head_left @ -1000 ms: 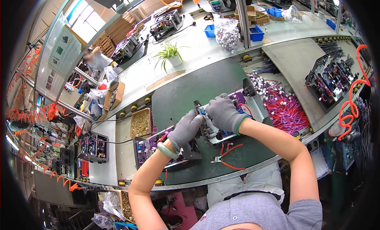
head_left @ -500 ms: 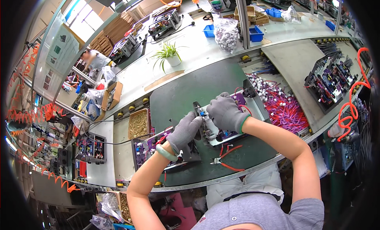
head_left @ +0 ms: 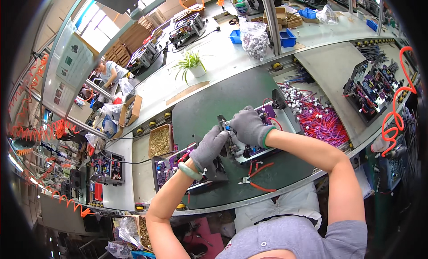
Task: The person assembles electronic components on a circuit board using pliers and wires. They strip wire ends, insert them into the board, and secure connections while working at a factory assembly station.
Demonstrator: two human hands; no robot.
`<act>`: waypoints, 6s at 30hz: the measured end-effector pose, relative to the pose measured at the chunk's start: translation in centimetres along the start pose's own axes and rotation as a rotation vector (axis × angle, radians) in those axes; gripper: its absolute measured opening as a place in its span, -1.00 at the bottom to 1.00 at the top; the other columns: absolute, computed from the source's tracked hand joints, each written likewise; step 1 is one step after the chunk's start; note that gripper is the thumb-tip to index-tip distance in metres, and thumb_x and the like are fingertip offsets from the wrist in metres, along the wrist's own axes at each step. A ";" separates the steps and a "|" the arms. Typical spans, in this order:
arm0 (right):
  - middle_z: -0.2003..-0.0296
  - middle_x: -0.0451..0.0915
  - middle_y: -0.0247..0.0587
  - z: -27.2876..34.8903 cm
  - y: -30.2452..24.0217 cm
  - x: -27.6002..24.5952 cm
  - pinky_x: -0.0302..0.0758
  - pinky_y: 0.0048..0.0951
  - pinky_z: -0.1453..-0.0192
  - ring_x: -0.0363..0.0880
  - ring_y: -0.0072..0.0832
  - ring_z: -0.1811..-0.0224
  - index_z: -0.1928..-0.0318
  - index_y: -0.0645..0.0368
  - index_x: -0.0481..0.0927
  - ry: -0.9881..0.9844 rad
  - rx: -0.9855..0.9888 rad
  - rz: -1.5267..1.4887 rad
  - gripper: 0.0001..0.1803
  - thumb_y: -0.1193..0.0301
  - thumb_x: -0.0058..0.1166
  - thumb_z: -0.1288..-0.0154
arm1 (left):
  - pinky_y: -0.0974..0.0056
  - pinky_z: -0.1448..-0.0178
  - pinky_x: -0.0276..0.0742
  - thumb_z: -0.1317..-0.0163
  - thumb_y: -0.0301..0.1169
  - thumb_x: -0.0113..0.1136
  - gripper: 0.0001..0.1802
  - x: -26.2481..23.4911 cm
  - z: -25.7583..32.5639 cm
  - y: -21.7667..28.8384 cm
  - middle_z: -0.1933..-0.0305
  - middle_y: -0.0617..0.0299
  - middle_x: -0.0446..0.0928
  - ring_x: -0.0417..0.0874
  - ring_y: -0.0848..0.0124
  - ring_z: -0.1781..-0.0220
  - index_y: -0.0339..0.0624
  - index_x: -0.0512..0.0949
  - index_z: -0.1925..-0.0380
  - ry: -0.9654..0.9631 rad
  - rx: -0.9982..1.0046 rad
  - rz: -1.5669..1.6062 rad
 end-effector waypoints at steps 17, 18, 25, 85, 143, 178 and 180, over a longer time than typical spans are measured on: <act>0.31 0.69 -0.21 2.5 1.6 -0.8 0.42 -0.15 -0.10 0.68 -0.22 0.12 0.31 -0.01 0.72 0.296 -0.062 -0.315 -0.87 0.31 0.13 -0.22 | 0.23 -0.09 0.55 -0.43 -0.26 0.03 -0.61 0.1 1.0 4.1 0.02 0.02 0.59 0.65 0.27 0.05 -0.31 0.49 -0.09 0.070 -0.223 -0.181; 0.31 0.69 -0.21 3.1 1.6 -1.0 0.43 -0.15 -0.09 0.68 -0.20 0.13 0.31 -0.01 0.72 0.354 -0.051 -0.404 -0.87 0.31 0.14 -0.22 | 0.22 -0.06 0.58 -0.41 -0.25 0.07 -0.61 0.2 1.1 4.3 0.03 -0.02 0.60 0.67 0.21 0.07 -0.30 0.50 -0.09 0.115 -0.230 -0.298; 0.35 0.67 -0.18 4.0 1.3 -2.2 0.49 -0.17 0.05 0.67 -0.16 0.25 0.30 0.02 0.72 0.514 -0.110 -0.546 -0.90 0.38 0.16 -0.21 | 0.20 0.01 0.65 -0.22 -0.38 0.34 -0.79 0.4 2.0 6.7 0.17 0.08 0.62 0.71 0.23 0.14 -0.21 0.66 0.17 0.491 0.421 -0.402; 0.43 0.71 0.00 -0.8 1.2 -3.5 0.56 -0.24 0.25 0.67 -0.34 0.42 0.23 0.27 0.74 -0.200 -0.044 -0.509 -0.75 0.34 0.20 -0.21 | 0.02 -0.12 0.50 -0.27 -0.21 0.07 -0.69 -0.4 4.3 4.4 0.39 -0.03 0.65 0.68 0.04 0.32 -0.24 0.64 0.33 0.346 0.354 -0.655; 0.52 0.53 -0.37 10.6 23.1 -0.7 0.47 -0.51 0.32 0.48 -0.59 0.49 0.32 0.25 0.63 0.425 0.631 -1.188 -0.80 0.37 0.11 -0.41 | -0.04 -0.13 0.39 -0.18 0.11 0.25 -0.51 -2.3 10.2 -23.2 0.08 0.03 0.55 0.55 0.08 -0.11 -0.11 0.71 0.26 0.566 -0.630 -0.685; 0.38 0.69 -0.29 9.1 22.3 0.9 0.53 -0.46 0.21 0.60 -0.58 0.35 0.14 0.24 0.71 0.494 0.628 -0.988 -0.71 0.26 0.13 -0.37 | 0.47 0.60 0.09 -0.37 -0.23 0.18 -0.73 -14.5 14.2 -8.7 0.60 0.56 0.27 0.22 0.70 0.63 0.09 0.45 0.54 0.988 0.015 0.788; 0.37 0.69 -0.28 9.1 21.5 0.3 0.50 -0.45 0.21 0.58 -0.57 0.34 0.13 0.23 0.71 0.509 0.602 -1.005 -0.72 0.28 0.13 -0.37 | 0.51 0.55 0.22 -0.39 -0.23 0.18 -0.83 -13.1 9.4 -0.2 0.49 0.50 0.40 0.34 0.70 0.55 -0.06 0.59 0.27 0.784 0.145 0.783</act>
Point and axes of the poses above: each hand's wrist, its own z-axis away from the middle knuckle, its own x-axis out of the palm, y = z × x, the point moved 2 cm from there along -z, towards the middle knuckle
